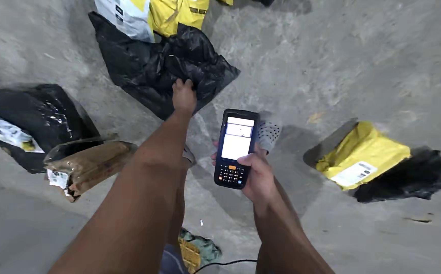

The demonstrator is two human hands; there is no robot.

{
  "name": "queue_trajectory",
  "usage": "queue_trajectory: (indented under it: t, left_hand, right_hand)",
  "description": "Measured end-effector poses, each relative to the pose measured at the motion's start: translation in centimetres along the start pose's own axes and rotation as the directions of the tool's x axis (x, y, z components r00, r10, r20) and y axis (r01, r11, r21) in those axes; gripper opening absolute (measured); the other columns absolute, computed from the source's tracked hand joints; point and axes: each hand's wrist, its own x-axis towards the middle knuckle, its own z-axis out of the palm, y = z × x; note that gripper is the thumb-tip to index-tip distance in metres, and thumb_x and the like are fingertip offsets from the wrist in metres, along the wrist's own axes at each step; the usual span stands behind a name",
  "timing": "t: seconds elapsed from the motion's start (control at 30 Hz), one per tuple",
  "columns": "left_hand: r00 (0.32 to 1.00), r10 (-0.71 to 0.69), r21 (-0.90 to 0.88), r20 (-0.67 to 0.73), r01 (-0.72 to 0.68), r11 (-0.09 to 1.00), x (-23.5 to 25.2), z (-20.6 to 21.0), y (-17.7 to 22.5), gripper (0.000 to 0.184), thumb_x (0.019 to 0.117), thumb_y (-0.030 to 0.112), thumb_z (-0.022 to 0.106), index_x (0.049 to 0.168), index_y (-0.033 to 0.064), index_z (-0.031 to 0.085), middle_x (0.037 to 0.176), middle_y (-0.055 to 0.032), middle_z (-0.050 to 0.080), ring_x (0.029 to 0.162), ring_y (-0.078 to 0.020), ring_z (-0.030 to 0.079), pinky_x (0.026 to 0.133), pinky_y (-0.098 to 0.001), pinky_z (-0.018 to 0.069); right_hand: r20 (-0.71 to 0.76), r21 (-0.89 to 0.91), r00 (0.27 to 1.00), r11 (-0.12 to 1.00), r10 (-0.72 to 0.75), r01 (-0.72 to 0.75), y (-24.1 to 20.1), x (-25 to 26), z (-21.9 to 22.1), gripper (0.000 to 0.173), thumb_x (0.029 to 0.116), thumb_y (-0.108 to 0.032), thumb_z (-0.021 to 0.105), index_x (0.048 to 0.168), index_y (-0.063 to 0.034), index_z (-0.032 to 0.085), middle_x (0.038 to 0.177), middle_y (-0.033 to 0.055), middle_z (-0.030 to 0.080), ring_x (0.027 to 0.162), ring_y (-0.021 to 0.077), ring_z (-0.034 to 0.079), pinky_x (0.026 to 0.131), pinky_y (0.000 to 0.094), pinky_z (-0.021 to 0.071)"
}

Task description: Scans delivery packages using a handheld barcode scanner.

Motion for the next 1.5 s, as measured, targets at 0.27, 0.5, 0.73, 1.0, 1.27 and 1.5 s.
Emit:
queue_trajectory:
  t: [0.27,0.5,0.73,1.0,1.27,1.5]
  left_hand:
    - [0.931,0.301,-0.358,-0.205,-0.357,0.863,-4.8,-5.9,4.3,0.036,0.1105,0.027,0.041,0.111,-0.0016,0.063,0.104,-0.0173,0.067,0.100,-0.0269,0.067,0.092,-0.0460,0.0542]
    - [0.913,-0.104,-0.901,0.395,0.407,0.152,-1.9,-5.8,5.3,0.040,0.1121,0.035,0.030,0.124,0.0098,0.058,0.104,-0.0076,0.066,0.092,-0.0175,0.065,0.079,-0.0390,0.0566]
    - [0.878,-0.360,-0.899,0.316,0.398,0.184,2.8,0.5,-3.1,0.078,0.1027,0.071,0.026,0.151,0.0134,0.046,0.153,-0.0126,0.049,0.141,-0.0294,0.046,0.111,-0.0560,0.0413]
    - [0.959,-0.278,-0.655,0.056,0.245,0.715,2.0,2.9,-3.2,0.029,0.1002,0.023,0.062,0.120,0.0018,0.064,0.113,-0.0158,0.067,0.100,-0.0236,0.067,0.089,-0.0433,0.0563]
    - [0.957,-0.290,-0.702,0.022,0.222,0.677,2.3,3.5,-4.0,0.024,0.1039,0.016,0.049,0.122,0.0011,0.053,0.113,-0.0152,0.061,0.101,-0.0218,0.064,0.087,-0.0418,0.0565]
    - [0.954,-0.296,-0.771,0.035,0.215,0.600,2.2,3.7,-4.1,0.034,0.0991,0.017,0.059,0.129,0.0012,0.052,0.112,-0.0152,0.062,0.094,-0.0216,0.065,0.080,-0.0385,0.0577]
  right_hand:
    - [-0.233,-0.106,0.971,0.991,0.054,-0.080,1.0,0.9,-0.4,0.061,0.0945,-0.015,0.053,0.153,-0.0134,0.034,0.119,0.0254,0.066,0.099,0.0347,0.071,0.084,0.0470,0.0621]
    - [-0.249,-0.172,0.966,0.978,0.073,-0.118,1.8,0.9,0.1,0.061,0.0948,-0.014,0.054,0.153,-0.0164,0.034,0.117,0.0220,0.066,0.100,0.0315,0.071,0.083,0.0436,0.0618]
    - [-0.216,-0.032,0.959,0.980,0.186,-0.197,3.1,0.9,0.0,0.051,0.1067,-0.048,0.039,0.151,-0.0220,0.037,0.123,0.0170,0.064,0.104,0.0305,0.069,0.086,0.0473,0.0602]
    - [-0.189,0.331,0.886,0.877,0.424,-0.349,3.9,1.4,-0.9,0.066,0.1069,-0.058,0.019,0.138,-0.0112,0.053,0.117,0.0259,0.065,0.099,0.0386,0.069,0.082,0.0530,0.0588]
    - [-0.021,0.488,0.893,0.784,0.449,-0.383,5.1,1.4,-1.6,0.066,0.1031,-0.062,0.023,0.137,-0.0144,0.055,0.123,0.0245,0.064,0.098,0.0366,0.069,0.079,0.0495,0.0592]
    - [-0.017,0.455,0.897,0.802,0.441,-0.386,5.5,1.4,-1.6,0.065,0.1034,-0.061,0.023,0.136,-0.0153,0.055,0.124,0.0234,0.064,0.100,0.0361,0.069,0.081,0.0494,0.0593]
